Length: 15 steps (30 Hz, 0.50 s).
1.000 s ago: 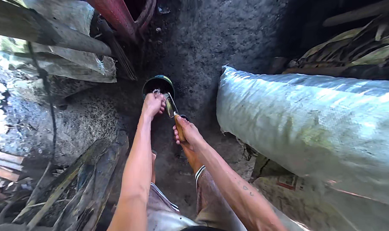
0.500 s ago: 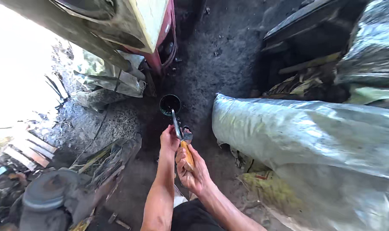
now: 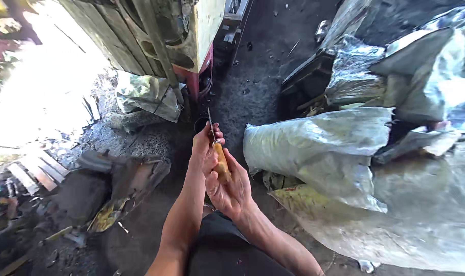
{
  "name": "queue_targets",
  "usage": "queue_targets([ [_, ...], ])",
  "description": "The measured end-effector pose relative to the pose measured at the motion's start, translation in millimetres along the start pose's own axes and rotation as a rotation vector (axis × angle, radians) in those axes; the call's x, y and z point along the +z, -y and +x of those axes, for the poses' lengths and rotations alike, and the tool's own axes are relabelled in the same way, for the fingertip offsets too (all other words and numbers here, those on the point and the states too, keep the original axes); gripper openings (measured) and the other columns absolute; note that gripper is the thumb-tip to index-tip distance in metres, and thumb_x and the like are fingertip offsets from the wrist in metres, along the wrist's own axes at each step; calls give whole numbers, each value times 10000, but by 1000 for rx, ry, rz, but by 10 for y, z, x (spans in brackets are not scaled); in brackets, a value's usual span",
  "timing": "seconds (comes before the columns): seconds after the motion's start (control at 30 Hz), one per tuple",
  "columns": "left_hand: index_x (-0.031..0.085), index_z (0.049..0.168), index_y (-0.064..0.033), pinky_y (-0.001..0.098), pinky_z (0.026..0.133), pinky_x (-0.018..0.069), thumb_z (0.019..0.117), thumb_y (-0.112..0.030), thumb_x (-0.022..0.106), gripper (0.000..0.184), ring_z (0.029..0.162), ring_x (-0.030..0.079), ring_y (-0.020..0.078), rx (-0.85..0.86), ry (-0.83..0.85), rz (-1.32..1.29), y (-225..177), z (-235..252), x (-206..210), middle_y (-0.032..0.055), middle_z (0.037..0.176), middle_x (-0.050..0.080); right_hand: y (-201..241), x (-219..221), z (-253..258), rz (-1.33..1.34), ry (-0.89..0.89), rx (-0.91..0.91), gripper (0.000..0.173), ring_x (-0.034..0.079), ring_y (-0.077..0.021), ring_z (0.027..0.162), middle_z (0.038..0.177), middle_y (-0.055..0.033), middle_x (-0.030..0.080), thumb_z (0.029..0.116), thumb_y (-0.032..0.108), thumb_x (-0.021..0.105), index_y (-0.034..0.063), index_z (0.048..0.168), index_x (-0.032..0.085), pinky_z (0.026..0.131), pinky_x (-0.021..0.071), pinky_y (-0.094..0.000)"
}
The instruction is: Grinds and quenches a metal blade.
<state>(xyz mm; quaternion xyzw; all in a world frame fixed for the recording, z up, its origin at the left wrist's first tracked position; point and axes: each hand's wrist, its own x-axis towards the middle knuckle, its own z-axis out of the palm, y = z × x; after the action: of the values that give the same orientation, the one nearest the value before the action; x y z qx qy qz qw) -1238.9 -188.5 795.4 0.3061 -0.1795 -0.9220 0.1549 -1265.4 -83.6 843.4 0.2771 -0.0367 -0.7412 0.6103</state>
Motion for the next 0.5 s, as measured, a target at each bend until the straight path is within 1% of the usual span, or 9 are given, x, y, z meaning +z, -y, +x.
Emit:
queue_targets([
  [0.07,596,1190,-192,138,503,504,1077,-464,446,331,580,590,16,-2,17,-35,-40,-359,163,-64,781,572,-238,51,-221,-37,20,-3,478,755,-243,857,967,-153,706,1063,467,471,21,1068,644,689,655,-350],
  [0.13,578,1260,-172,128,578,526,1089,-440,431,350,666,620,12,61,109,-62,-15,-718,224,-57,861,603,-436,69,-420,-54,59,3,483,757,-236,853,961,-149,707,1064,468,467,19,1066,646,678,656,-344],
  [0.17,576,1268,-166,126,590,525,1091,-431,435,348,681,621,10,78,130,-57,-6,-846,228,-53,877,607,-515,51,-512,-55,94,21,478,757,-236,860,967,-151,705,1061,463,478,15,1076,644,682,655,-342],
  [0.2,587,1204,-174,127,532,505,1084,-455,439,339,614,597,8,63,77,-30,-23,-903,271,-58,816,584,-585,32,-599,-56,121,38,471,759,-242,861,972,-155,707,1058,456,492,12,1083,646,683,657,-344],
  [0.27,586,1147,-184,134,470,479,1081,-475,432,336,536,554,11,58,-17,16,-48,-1068,387,-66,747,537,-714,7,-749,-82,156,57,475,762,-243,854,973,-151,714,1055,460,495,14,1094,652,682,658,-346],
  [0.33,588,1157,-184,131,464,476,1081,-463,442,324,528,549,7,87,-41,45,-34,-1298,441,-67,743,534,-835,-23,-873,-113,177,53,474,759,-237,847,965,-142,711,1059,464,487,20,1088,648,684,656,-343],
  [0.4,592,1209,-173,124,508,499,1087,-433,451,319,585,583,3,131,42,30,12,-1495,374,-64,796,570,-938,-48,-967,-121,188,59,478,759,-243,846,962,-148,712,1057,464,488,15,1082,650,690,657,-349],
  [0.5,601,1170,-181,131,473,479,1080,-451,455,320,550,565,9,112,2,59,-29,-1590,387,-61,772,560,-1058,-86,-1075,-120,201,75,486,764,-255,851,967,-162,718,1054,464,495,7,1082,656,690,659,-359],
])
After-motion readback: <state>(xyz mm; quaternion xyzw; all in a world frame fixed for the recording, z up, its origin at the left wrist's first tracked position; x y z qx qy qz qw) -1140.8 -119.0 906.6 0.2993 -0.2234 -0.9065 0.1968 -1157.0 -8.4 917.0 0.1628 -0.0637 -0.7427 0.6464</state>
